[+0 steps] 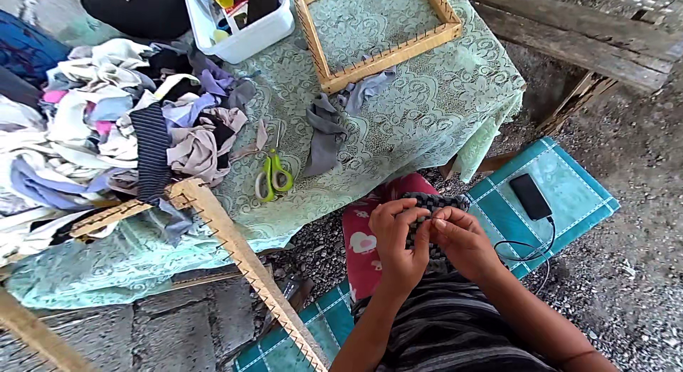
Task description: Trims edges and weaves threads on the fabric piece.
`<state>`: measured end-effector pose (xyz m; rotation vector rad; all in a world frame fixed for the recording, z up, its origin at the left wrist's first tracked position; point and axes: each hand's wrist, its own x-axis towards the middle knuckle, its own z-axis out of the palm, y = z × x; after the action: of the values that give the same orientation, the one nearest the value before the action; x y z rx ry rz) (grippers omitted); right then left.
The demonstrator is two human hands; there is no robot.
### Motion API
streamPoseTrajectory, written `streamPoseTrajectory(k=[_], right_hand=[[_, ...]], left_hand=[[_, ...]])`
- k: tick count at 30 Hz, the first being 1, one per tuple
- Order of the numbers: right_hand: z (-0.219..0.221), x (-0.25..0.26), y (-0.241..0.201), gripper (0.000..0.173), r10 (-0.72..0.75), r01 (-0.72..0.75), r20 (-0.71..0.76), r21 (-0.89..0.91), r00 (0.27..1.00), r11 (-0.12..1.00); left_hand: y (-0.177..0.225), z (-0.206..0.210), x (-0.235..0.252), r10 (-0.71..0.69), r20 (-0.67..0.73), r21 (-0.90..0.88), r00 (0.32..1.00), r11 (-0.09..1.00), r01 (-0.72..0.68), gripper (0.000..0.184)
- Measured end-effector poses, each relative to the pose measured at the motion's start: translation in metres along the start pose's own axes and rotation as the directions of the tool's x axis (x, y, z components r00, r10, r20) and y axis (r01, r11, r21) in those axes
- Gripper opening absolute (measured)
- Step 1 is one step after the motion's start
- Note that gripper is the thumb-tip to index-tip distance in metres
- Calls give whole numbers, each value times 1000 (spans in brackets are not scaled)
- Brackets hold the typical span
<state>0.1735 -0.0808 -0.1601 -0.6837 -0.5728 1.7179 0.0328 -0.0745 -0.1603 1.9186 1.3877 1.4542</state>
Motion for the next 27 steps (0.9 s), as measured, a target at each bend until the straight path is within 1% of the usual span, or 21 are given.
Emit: streamPoseTrajectory(k=[3, 6, 17, 20, 23, 25, 26, 27], right_hand=[[0, 0, 1, 16, -44, 43, -58, -24, 997, 999], [-1, 0, 2, 15, -62, 58, -84, -44, 995, 997], [-4, -1, 5, 12, -163, 151, -71, -145, 984, 978], [-6, -1, 9, 10, -219, 210, -24, -202, 975, 957], [-10, -1, 13, 8, -305, 306, 50, -296, 951, 905], [-9, -1, 14, 8, -348, 351, 73, -354, 934, 867], [-8, -1, 14, 13, -356, 360, 81, -371, 931, 856], [-7, -1, 13, 24, -339, 350, 98, -378, 936, 857]], left_hand=[[1, 0, -3, 84, -38, 78, 996, 994, -81, 12], [3, 0, -4, 102, -32, 111, 994, 989, -98, 17], [2, 3, -6, 144, -79, 178, 986, 976, -128, 14], [2, 4, -7, 145, -84, 204, 986, 971, -125, 17], [4, 3, -6, 108, -54, 200, 993, 975, -95, 19], [5, 2, -5, 39, 2, 145, 999, 989, -39, 19], [4, 2, -5, -5, 26, 98, 1000, 995, 3, 17], [3, 3, -6, -52, 40, 42, 998, 998, 51, 15]])
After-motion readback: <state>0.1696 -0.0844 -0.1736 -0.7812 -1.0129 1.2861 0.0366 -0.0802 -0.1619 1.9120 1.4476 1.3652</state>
